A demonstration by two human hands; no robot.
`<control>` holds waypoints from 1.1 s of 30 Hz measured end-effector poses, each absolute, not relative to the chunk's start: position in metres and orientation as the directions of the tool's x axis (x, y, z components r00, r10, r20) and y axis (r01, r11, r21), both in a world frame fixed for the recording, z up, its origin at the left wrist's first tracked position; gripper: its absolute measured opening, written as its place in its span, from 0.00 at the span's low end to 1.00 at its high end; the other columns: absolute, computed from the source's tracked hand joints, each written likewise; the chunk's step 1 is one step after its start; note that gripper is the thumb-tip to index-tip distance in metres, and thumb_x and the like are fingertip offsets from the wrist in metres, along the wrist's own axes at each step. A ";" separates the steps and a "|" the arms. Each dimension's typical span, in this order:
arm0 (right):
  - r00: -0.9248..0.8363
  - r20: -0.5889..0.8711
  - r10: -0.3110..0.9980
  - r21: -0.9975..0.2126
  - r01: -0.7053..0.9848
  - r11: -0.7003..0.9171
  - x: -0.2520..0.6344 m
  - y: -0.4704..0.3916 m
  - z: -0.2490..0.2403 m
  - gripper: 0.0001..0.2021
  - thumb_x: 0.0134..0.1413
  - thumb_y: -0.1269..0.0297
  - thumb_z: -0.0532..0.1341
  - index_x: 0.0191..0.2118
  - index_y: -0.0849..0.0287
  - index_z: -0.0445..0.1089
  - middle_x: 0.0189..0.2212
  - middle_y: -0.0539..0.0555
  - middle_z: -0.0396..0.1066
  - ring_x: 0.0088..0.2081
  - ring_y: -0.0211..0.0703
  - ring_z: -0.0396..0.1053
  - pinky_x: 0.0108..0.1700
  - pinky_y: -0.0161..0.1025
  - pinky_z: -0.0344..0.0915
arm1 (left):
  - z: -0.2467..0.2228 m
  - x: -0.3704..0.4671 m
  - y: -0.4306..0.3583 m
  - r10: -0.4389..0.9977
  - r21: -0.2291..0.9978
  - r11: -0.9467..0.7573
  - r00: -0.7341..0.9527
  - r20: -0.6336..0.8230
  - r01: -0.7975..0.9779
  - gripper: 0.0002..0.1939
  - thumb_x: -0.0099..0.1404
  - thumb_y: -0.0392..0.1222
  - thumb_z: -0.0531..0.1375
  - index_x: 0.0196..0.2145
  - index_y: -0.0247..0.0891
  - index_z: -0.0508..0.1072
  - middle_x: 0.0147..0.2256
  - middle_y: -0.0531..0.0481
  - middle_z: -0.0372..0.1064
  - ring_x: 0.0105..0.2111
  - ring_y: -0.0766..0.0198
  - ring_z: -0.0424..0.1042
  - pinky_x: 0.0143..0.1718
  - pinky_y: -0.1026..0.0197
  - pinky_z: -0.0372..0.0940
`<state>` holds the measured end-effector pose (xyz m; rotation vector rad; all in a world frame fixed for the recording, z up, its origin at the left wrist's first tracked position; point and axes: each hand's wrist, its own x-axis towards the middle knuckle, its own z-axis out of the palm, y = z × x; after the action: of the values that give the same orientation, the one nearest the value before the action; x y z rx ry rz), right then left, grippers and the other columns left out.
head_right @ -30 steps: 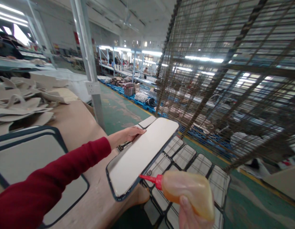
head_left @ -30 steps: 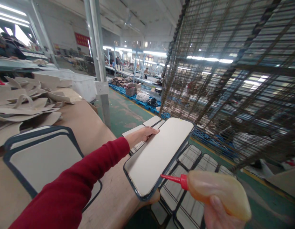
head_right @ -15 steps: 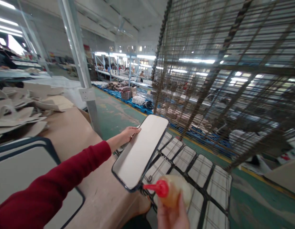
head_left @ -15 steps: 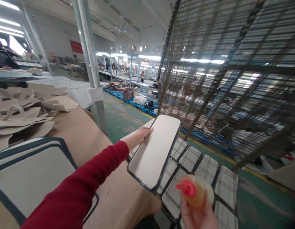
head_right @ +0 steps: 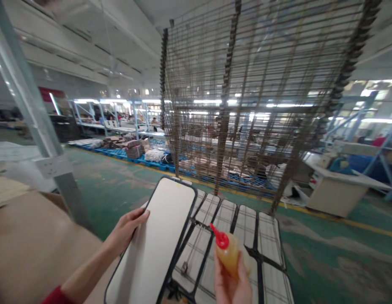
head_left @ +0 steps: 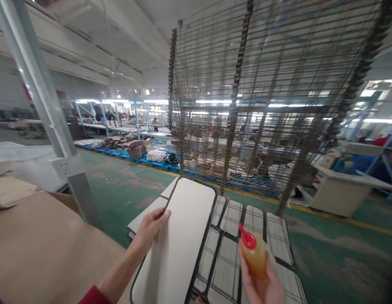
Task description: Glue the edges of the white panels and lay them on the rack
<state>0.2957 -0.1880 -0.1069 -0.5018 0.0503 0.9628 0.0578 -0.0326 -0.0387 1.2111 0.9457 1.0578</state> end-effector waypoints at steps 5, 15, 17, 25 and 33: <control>0.714 -0.245 0.656 -0.477 -0.678 0.560 0.310 -0.184 -0.091 0.16 0.47 0.56 0.70 0.40 0.59 0.74 0.39 0.54 0.76 0.44 0.45 0.74 0.44 0.37 0.74 | -0.034 0.054 -0.049 0.925 0.987 0.138 0.368 -0.098 -0.084 0.22 0.44 0.55 0.72 0.29 0.35 0.76 0.26 0.49 0.76 0.26 0.63 0.72 0.29 0.66 0.64; 0.935 0.214 0.283 -0.647 -0.082 0.758 0.332 -0.185 -0.049 0.23 0.34 0.63 0.75 0.41 0.57 0.73 0.49 0.51 0.72 0.53 0.47 0.67 0.48 0.37 0.70 | -0.029 0.048 -0.059 0.854 0.962 0.272 0.470 -0.221 -0.041 0.22 0.43 0.51 0.73 0.31 0.34 0.78 0.26 0.46 0.77 0.23 0.62 0.73 0.24 0.65 0.65; 0.924 0.290 0.249 -0.655 0.002 0.755 0.334 -0.189 -0.051 0.21 0.33 0.64 0.75 0.38 0.59 0.73 0.43 0.53 0.74 0.49 0.47 0.70 0.45 0.36 0.71 | -0.030 0.050 -0.060 0.856 0.957 0.288 0.460 -0.237 -0.042 0.22 0.41 0.52 0.74 0.30 0.34 0.78 0.26 0.46 0.77 0.23 0.62 0.73 0.24 0.65 0.65; 0.911 0.339 0.234 -0.685 0.068 0.726 0.322 -0.201 -0.055 0.18 0.32 0.67 0.75 0.33 0.61 0.73 0.30 0.50 0.75 0.35 0.40 0.73 0.40 0.32 0.72 | -0.037 0.048 -0.058 0.819 0.937 0.339 0.517 -0.251 -0.083 0.21 0.44 0.51 0.74 0.31 0.33 0.78 0.27 0.44 0.78 0.25 0.61 0.75 0.28 0.63 0.68; 0.889 0.181 0.420 -0.730 -0.165 0.664 0.301 -0.210 -0.065 0.22 0.28 0.62 0.77 0.35 0.59 0.74 0.30 0.50 0.76 0.29 0.40 0.73 0.34 0.32 0.73 | -0.041 0.045 -0.055 0.838 0.950 0.301 0.501 -0.219 -0.088 0.23 0.42 0.53 0.73 0.30 0.33 0.78 0.26 0.45 0.77 0.24 0.60 0.74 0.26 0.63 0.66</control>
<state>0.3015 -0.2098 -0.0651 -0.7795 -0.3510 0.3382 0.0448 -0.0554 -0.0415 1.0956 0.8417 0.7208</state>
